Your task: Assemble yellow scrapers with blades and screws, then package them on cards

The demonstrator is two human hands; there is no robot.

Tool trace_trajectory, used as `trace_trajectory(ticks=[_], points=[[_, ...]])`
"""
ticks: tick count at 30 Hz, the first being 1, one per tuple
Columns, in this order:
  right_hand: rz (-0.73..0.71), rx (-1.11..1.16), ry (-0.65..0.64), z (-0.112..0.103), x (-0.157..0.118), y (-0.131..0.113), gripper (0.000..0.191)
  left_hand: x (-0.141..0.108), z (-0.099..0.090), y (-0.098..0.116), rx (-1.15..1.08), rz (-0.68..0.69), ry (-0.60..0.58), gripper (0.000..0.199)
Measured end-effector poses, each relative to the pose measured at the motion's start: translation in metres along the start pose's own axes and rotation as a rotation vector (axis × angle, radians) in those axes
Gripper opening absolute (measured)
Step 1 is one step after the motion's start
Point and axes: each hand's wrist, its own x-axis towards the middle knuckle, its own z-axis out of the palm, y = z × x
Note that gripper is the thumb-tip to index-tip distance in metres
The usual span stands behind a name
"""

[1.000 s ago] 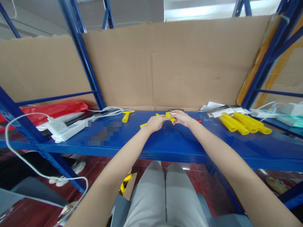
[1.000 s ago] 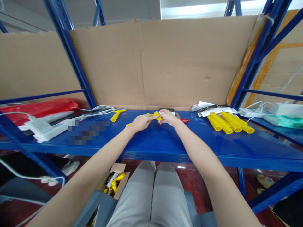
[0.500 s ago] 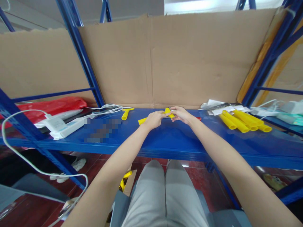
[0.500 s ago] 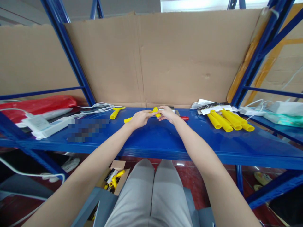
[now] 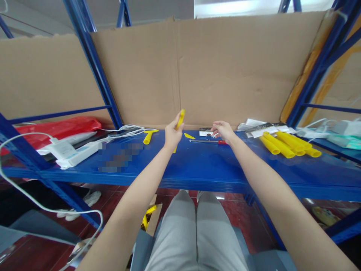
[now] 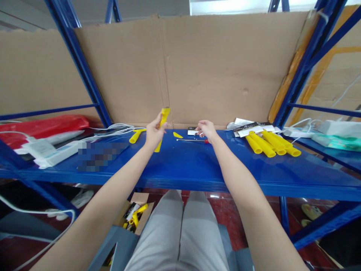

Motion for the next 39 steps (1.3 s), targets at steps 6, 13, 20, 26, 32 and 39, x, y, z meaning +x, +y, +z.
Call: trace_trajectory(ticks=[6,13,20,26,32,39], points=[[-0.07,-0.409,0.131,-0.02,0.017,0.015,0.038,0.009,-0.011,-0.006,-0.434,-0.491,0.178,0.067],[-0.173,-0.933,0.076,-0.036,0.039,0.045,0.031,0.007,-0.011,-0.01,-0.537,-0.733,0.075,0.061],[-0.152,-1.081,-0.048,-0.021,0.04,0.041,0.028,0.005,-0.008,-0.008,-0.565,-0.774,0.133,0.057],[-0.153,-1.224,-0.179,-0.021,0.042,0.03,0.033,0.006,-0.006,-0.008,-0.551,-0.724,0.076,0.053],[-0.178,-1.265,-0.265,-0.021,0.051,0.031,0.044,0.005,-0.002,-0.003,-0.589,-0.757,0.126,0.059],[-0.194,-1.264,-0.207,-0.018,0.054,0.039,0.039,0.002,-0.002,0.004,-0.646,-0.766,0.124,0.051]])
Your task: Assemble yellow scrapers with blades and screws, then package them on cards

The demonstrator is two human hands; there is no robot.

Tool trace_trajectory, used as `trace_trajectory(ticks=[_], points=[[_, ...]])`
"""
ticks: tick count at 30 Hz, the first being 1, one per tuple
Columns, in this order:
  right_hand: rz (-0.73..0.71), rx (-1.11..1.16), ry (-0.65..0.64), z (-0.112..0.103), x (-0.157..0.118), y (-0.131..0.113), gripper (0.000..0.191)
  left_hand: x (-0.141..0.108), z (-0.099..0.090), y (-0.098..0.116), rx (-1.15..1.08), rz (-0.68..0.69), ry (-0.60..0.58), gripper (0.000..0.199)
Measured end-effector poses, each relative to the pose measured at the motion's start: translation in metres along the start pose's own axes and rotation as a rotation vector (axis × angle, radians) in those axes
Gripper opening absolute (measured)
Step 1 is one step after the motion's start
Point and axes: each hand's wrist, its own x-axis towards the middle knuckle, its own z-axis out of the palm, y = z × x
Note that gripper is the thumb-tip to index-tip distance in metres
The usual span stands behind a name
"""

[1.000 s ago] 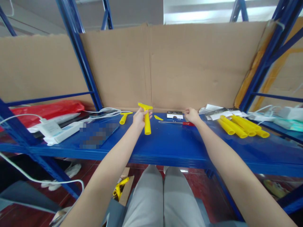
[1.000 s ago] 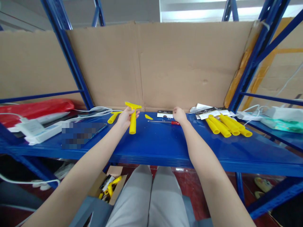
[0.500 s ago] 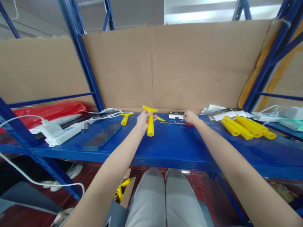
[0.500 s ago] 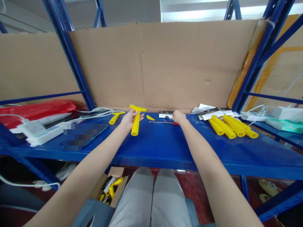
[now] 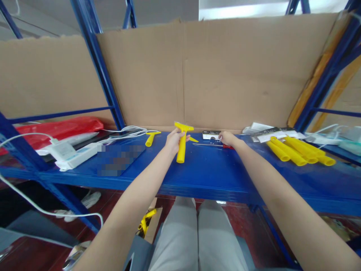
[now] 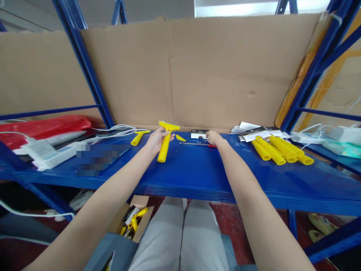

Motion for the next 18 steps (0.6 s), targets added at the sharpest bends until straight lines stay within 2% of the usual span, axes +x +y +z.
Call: trace_trajectory(ticks=[8,18], points=[[-0.052,0.098,-0.034,0.0026,0.0018,0.0043,0.027,0.0008,-0.0003,-0.0001,0.012,-0.004,0.011,0.051],[0.013,0.171,-0.037,0.0039,-0.0024,0.0072,0.015,0.0001,-0.0007,-0.0013,0.027,0.012,0.031,0.057]])
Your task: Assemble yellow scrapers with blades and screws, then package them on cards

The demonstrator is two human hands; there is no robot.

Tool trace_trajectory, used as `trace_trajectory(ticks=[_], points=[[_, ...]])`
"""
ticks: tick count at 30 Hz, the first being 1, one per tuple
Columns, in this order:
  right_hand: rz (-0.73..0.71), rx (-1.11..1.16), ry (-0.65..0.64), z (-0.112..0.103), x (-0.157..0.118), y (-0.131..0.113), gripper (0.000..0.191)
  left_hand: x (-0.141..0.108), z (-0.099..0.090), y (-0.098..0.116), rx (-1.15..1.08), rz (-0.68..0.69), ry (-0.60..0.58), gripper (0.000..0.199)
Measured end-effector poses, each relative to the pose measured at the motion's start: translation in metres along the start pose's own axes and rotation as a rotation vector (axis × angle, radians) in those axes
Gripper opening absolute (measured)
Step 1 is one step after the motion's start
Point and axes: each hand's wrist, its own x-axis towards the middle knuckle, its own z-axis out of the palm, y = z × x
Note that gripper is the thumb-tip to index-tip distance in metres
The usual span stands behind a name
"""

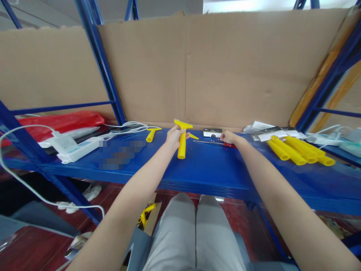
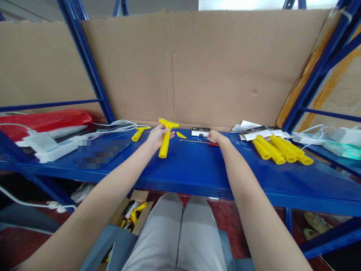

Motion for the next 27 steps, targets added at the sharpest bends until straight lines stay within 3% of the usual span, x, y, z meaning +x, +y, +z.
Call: trace_trajectory(ticks=[3,9,16,22,27], points=[[0.013,0.048,0.003,0.002,0.0,0.003,0.015,0.001,-0.001,-0.001,0.025,0.021,0.004,0.053],[-0.01,0.133,0.142,0.003,0.001,0.006,0.018,0.0,-0.001,0.0,0.077,0.048,-0.004,0.045],[-0.02,0.355,0.2,0.004,0.006,0.009,0.015,-0.003,0.001,0.001,0.092,0.008,-0.024,0.045],[-0.043,0.552,0.261,0.002,0.009,0.009,0.008,-0.003,0.002,-0.004,0.127,-0.121,-0.172,0.055],[-0.069,0.708,0.266,-0.006,-0.003,-0.008,0.006,0.0,-0.001,-0.01,0.184,-0.221,-0.3,0.055]])
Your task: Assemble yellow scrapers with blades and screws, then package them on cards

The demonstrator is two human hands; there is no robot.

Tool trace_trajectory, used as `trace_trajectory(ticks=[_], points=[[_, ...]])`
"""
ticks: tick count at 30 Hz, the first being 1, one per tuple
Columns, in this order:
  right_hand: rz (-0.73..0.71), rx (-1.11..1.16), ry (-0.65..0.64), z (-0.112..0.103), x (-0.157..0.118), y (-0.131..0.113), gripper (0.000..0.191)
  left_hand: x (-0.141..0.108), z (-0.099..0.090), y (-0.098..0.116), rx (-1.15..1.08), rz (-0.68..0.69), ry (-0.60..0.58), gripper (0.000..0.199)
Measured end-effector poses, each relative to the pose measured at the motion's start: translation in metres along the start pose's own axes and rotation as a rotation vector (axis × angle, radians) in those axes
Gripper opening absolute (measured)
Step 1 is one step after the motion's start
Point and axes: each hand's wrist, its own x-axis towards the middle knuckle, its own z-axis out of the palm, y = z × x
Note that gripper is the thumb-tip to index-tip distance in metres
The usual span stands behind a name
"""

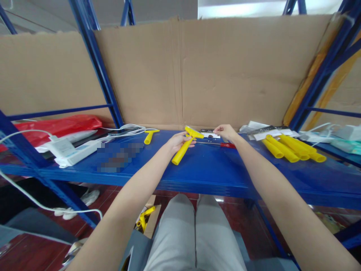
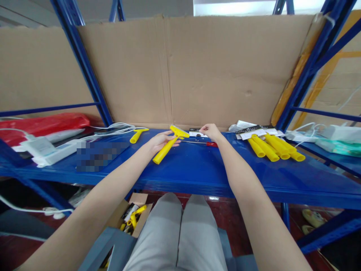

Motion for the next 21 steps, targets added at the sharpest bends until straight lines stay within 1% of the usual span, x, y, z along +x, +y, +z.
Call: trace_trajectory(ticks=[5,7,11,15,17,21], points=[[-0.064,0.108,-0.066,0.012,-0.01,-0.024,0.018,0.009,-0.007,-0.006,0.038,-0.065,-0.118,0.048],[-0.094,0.147,-0.116,0.017,-0.013,-0.032,0.018,0.011,-0.009,-0.008,0.058,-0.08,-0.174,0.043],[-0.153,0.177,-0.222,0.026,-0.02,-0.043,0.011,0.011,-0.01,-0.012,0.095,-0.096,-0.274,0.033],[-0.174,0.148,-0.354,0.031,-0.027,-0.049,0.007,0.012,-0.011,-0.014,0.12,-0.112,-0.322,0.028],[-0.167,0.116,-0.395,0.034,-0.03,-0.051,0.007,0.013,-0.012,-0.015,0.135,-0.12,-0.337,0.027],[-0.167,0.04,-0.386,0.041,-0.031,-0.052,0.007,0.011,-0.01,-0.014,0.178,-0.114,-0.318,0.03]])
